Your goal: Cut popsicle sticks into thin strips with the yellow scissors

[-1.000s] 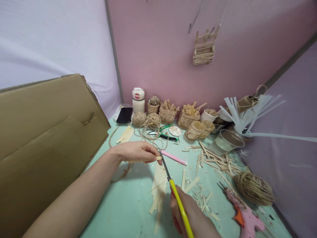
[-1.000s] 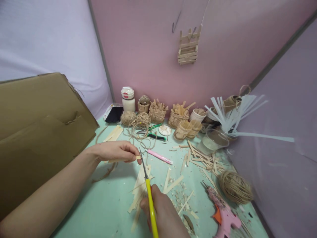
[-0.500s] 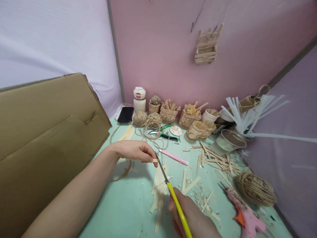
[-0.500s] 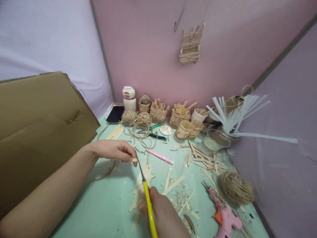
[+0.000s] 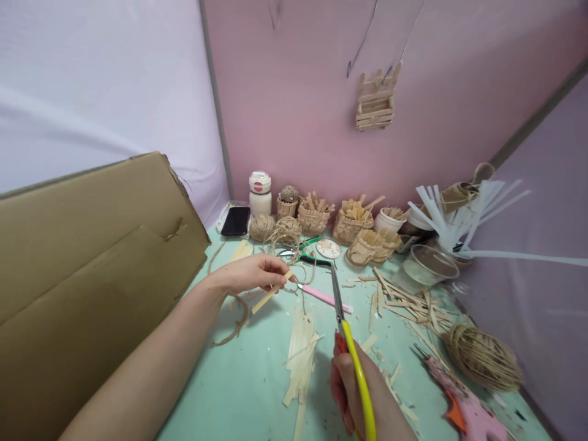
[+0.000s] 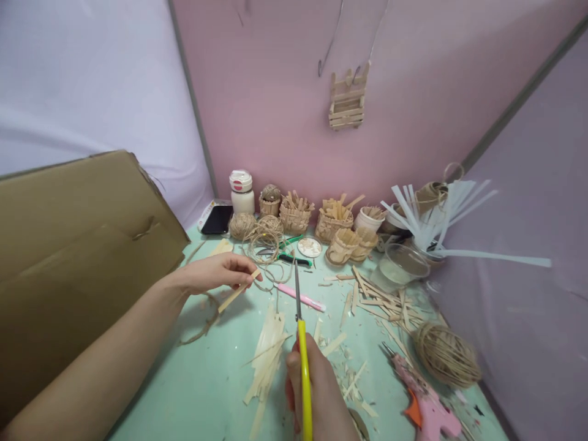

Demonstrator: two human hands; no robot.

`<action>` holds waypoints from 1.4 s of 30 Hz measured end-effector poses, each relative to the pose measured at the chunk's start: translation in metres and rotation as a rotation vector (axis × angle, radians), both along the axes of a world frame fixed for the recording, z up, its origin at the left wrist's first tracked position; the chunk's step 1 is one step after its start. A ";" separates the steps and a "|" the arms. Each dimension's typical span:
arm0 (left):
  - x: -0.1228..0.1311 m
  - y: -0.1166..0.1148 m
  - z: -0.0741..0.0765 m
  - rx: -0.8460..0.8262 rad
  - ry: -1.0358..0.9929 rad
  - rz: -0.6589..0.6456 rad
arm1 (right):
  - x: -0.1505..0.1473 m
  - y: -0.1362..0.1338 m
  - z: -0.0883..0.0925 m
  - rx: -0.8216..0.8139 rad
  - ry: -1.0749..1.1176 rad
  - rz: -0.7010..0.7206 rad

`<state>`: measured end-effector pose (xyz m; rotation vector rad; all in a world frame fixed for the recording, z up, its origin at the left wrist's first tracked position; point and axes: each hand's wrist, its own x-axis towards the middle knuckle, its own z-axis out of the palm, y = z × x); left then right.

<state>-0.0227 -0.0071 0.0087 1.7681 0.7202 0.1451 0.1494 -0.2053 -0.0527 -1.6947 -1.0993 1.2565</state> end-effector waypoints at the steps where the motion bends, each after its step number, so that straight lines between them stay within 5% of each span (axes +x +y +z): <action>1: 0.000 0.000 0.000 -0.003 0.005 0.031 | -0.001 0.000 0.002 0.000 0.004 -0.006; 10: -0.008 0.011 -0.002 0.115 0.061 0.213 | -0.006 -0.002 0.000 0.043 -0.020 -0.046; 15: -0.043 0.038 -0.006 0.359 0.030 0.804 | -0.004 -0.003 -0.003 0.042 0.015 -0.022; 18: -0.063 0.055 -0.017 0.549 0.104 0.955 | -0.003 -0.003 -0.004 0.049 0.018 -0.011; 25: -0.062 0.064 -0.041 0.651 0.224 0.929 | -0.005 -0.002 -0.005 0.034 0.048 -0.018; 33: -0.045 0.047 -0.016 0.719 0.257 0.871 | 0.000 0.000 -0.002 0.107 0.118 -0.053; 38: -0.002 0.009 -0.002 0.730 0.313 0.547 | 0.003 0.003 0.014 0.222 0.177 -0.171; 42: 0.024 -0.024 -0.006 0.623 0.385 0.088 | 0.005 0.004 0.017 0.335 0.210 -0.259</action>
